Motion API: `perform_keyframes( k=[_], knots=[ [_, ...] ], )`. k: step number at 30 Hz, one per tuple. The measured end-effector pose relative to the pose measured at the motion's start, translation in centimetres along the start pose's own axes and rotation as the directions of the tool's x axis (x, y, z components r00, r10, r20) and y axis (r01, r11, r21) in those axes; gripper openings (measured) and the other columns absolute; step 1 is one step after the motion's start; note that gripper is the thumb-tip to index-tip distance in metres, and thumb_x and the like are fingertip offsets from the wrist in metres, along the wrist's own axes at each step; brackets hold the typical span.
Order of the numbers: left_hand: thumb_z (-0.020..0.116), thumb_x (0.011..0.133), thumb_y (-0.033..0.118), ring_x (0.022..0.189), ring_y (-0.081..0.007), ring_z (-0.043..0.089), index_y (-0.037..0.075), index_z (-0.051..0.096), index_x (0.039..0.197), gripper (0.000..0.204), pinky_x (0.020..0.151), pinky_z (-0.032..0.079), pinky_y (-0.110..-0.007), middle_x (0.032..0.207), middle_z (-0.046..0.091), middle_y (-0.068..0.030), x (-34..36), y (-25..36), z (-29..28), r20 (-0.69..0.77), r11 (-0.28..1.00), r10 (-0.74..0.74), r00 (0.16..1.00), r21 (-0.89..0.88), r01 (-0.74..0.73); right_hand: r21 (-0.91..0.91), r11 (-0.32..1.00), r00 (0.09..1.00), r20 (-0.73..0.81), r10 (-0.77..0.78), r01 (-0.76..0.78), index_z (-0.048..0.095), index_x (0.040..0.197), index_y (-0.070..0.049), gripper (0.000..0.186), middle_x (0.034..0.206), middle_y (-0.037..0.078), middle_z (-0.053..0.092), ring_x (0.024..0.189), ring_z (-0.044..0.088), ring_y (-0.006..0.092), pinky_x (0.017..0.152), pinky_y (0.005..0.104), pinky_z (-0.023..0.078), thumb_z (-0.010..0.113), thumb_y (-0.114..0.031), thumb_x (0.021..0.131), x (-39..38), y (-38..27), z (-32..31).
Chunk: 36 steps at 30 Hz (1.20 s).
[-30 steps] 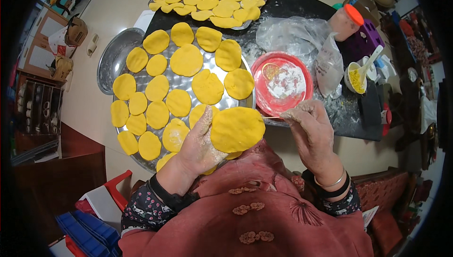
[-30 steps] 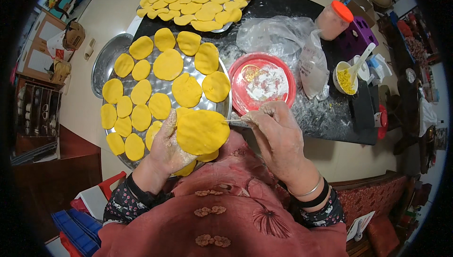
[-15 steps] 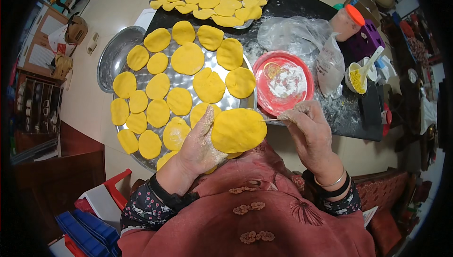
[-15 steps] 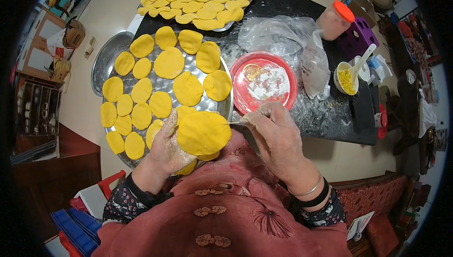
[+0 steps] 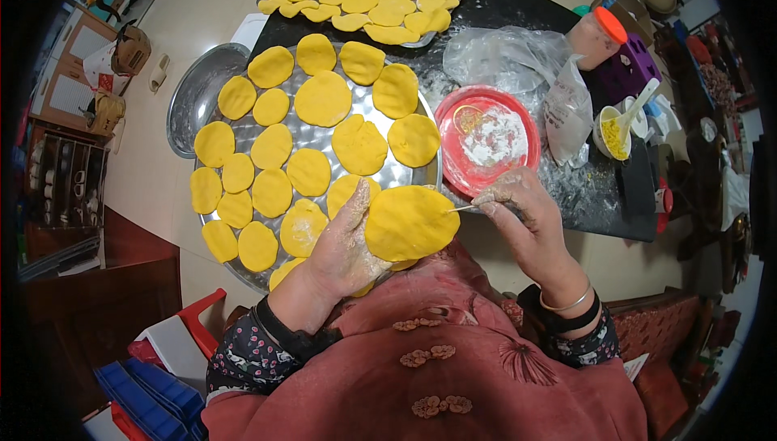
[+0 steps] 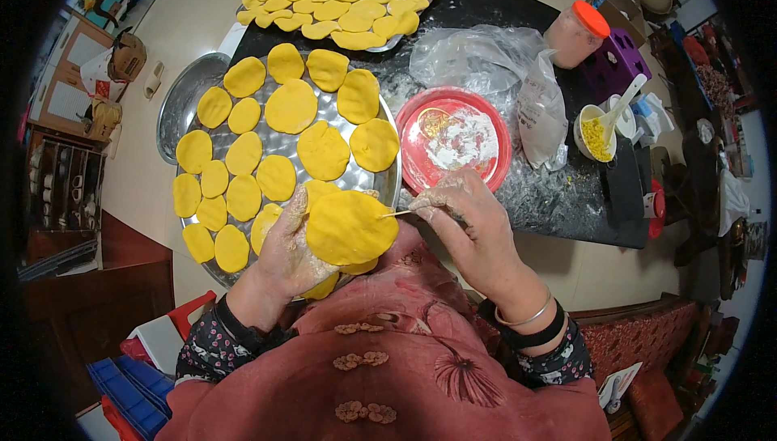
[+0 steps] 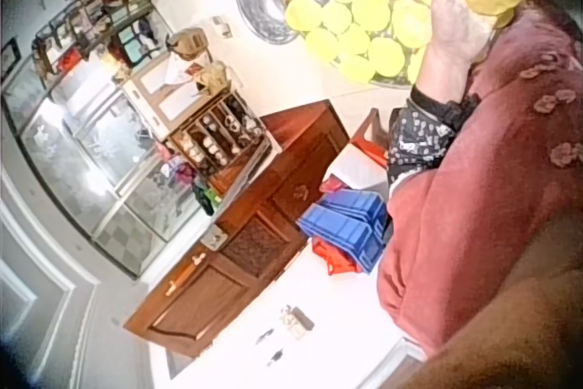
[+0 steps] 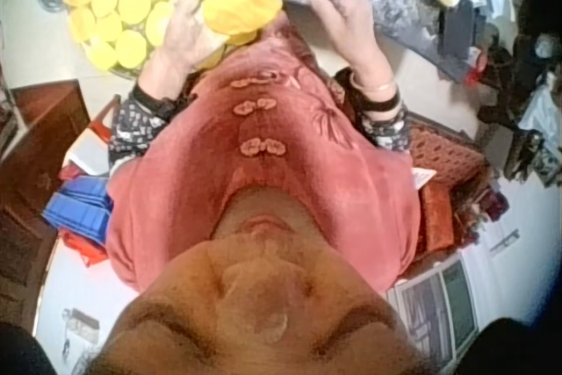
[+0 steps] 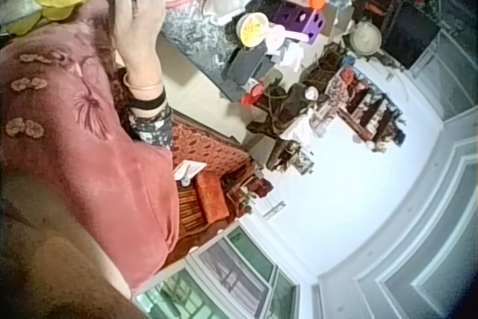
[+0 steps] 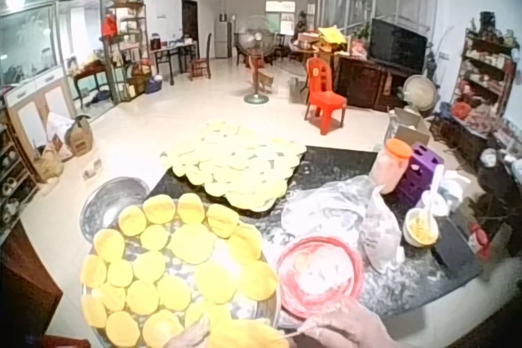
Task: The person prepares yellow dough discs by picking them up from a tray, poking holes in them with a toothpick, and dusting them with flour. The person handles the dough one at a time, placing each finished piece onto a red plate.
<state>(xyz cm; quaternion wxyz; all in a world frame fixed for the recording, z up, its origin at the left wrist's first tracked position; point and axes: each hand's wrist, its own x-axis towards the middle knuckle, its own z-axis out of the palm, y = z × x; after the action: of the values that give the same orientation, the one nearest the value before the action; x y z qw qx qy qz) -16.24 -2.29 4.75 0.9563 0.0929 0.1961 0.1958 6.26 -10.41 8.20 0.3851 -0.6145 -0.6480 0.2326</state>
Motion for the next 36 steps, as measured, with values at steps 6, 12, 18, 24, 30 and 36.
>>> perform_keyframes(
  k=[6,12,18,24,30,36],
  knots=[
    [0.028,0.097,0.050,0.129,-0.0327,0.040,0.001,0.035,0.137,0.064,0.109,0.029,-0.047,0.140,0.041,-0.0171,0.09,0.04,-0.21,0.011,0.999,0.014,1.000,-0.032,-0.014,0.019,1.000,1.000,0.016,-0.021,0.020,0.064,0.090,-0.002,0.010,0.089,0.013,0.059,0.085,0.056,0.0284,0.076,0.0352,0.045,0.060,-0.003,0.082,0.03,0.13,0.08],
    [0.027,0.097,0.050,0.129,-0.0326,0.040,0.001,0.035,0.137,0.063,0.109,0.029,-0.047,0.140,0.040,-0.0167,0.03,0.06,-0.15,-0.010,1.000,0.013,1.000,-0.013,-0.013,-0.092,0.996,0.997,-0.072,-0.011,0.004,0.064,0.093,-0.004,0.014,0.090,0.014,0.058,0.084,0.056,0.0294,0.074,0.0355,0.046,0.061,-0.002,0.080,-0.20,-0.11,-0.19],
    [0.025,0.098,0.051,0.126,-0.0319,0.043,-0.001,0.036,0.136,0.065,0.107,0.033,-0.045,0.138,0.043,-0.0170,0.18,-0.02,-0.53,0.053,0.996,0.014,0.998,-0.085,-0.009,-0.167,0.986,0.995,-0.086,-0.046,0.031,0.064,0.093,-0.002,0.019,0.087,0.013,0.056,0.083,0.056,0.0285,0.073,0.0331,0.044,0.063,0.006,0.076,-0.26,-0.29,0.04],
    [0.025,0.098,0.050,0.125,-0.0317,0.044,-0.002,0.036,0.136,0.065,0.106,0.033,-0.044,0.137,0.043,-0.0172,0.18,-0.04,-0.39,0.070,0.994,0.018,0.997,-0.106,-0.011,-0.185,0.977,0.985,-0.109,-0.131,0.109,0.064,0.095,-0.004,0.020,0.088,0.014,0.054,0.081,0.056,0.0309,0.069,0.0366,0.046,0.064,0.002,0.076,-0.34,-0.02,-0.11],
    [0.028,0.097,0.051,0.129,-0.0322,0.040,0.002,0.036,0.137,0.063,0.109,0.029,-0.047,0.141,0.040,-0.0160,0.15,0.04,-0.25,0.000,1.000,0.022,1.000,0.022,-0.022,-0.222,0.972,0.993,-0.070,-0.100,0.082,0.063,0.096,-0.004,0.021,0.088,0.015,0.055,0.080,0.056,0.0314,0.069,0.0371,0.046,0.064,0.001,0.076,-0.36,-0.38,-0.29],
    [0.026,0.097,0.052,0.125,-0.0312,0.045,-0.001,0.037,0.135,0.066,0.106,0.034,-0.044,0.137,0.044,-0.0168,0.32,-0.11,-0.16,0.017,0.999,0.025,1.000,-0.026,-0.025,-0.240,0.967,0.994,-0.051,-0.096,0.081,0.063,0.096,-0.004,0.020,0.089,0.015,0.055,0.081,0.056,0.0325,0.069,0.0375,0.046,0.065,-0.001,0.076,-0.36,-0.46,-0.01]
  ],
)
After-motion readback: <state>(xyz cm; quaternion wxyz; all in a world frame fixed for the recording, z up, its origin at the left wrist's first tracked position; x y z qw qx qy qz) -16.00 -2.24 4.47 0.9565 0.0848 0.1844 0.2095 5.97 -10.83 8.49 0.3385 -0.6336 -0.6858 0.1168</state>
